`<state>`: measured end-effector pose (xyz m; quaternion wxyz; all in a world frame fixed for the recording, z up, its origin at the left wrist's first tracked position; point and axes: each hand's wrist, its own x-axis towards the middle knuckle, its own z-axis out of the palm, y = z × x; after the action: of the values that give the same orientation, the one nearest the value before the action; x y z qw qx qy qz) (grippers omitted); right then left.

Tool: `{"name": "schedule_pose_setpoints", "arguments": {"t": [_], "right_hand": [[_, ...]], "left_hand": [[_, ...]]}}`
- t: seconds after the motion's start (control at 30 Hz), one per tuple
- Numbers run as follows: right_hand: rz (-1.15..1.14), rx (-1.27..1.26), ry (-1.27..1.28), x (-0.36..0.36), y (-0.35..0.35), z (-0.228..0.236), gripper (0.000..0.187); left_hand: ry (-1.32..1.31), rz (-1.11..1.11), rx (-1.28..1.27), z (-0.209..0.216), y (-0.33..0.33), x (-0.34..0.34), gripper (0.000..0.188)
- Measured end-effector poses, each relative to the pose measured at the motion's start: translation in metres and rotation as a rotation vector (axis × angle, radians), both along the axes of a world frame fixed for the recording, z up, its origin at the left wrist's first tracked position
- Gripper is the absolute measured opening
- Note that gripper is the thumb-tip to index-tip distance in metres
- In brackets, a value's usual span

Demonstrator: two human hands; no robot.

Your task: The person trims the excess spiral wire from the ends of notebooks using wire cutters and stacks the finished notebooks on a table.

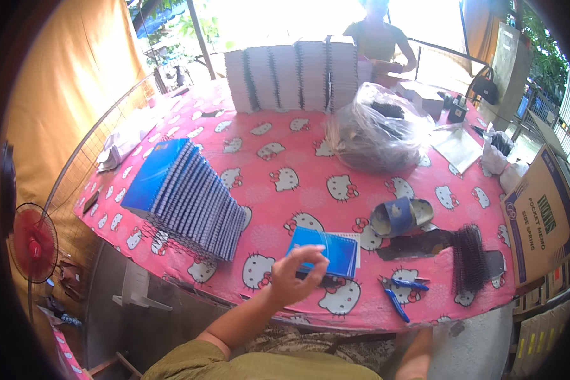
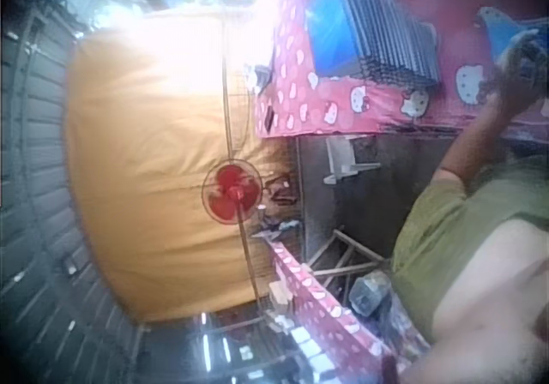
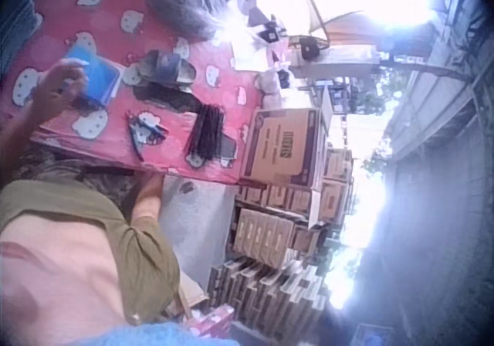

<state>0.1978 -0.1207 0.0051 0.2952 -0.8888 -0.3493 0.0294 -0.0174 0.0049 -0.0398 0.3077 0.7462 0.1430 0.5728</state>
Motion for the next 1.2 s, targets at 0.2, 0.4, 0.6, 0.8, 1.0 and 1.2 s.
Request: {"name": "schedule_pose_setpoints", "arguments": {"t": [0.2, 0.4, 0.6, 0.8, 1.0, 1.2], "right_hand": [[0.168, -0.288, 0.246, 0.03, -0.017, -0.067, 0.054], [0.232, -0.613, 0.578, 0.017, -0.126, -0.164, 0.055], [0.445, -0.917, 0.756, 0.059, -0.249, -0.148, 0.052], [0.386, -0.01, 0.155, 0.07, -0.1, 0.025, 0.023], [0.067, -0.04, -0.357, 0.147, -0.016, -0.019, 0.02], [-0.019, -0.492, -0.509, 0.172, 0.007, -0.057, 0.017]], "left_hand": [[0.1, 0.1, -0.134, 0.001, 0.002, -0.004, 0.033], [0.297, 0.138, -0.268, 0.002, 0.003, 0.001, 0.028], [0.734, 0.191, 0.124, 0.016, 0.049, 0.008, 0.027], [1.197, 0.046, -0.244, 0.014, 0.079, 0.039, 0.033], [0.982, -0.023, -0.432, 0.016, 0.08, 0.045, 0.034], [0.704, 0.107, -0.195, 0.047, 0.051, 0.028, 0.023]]}}
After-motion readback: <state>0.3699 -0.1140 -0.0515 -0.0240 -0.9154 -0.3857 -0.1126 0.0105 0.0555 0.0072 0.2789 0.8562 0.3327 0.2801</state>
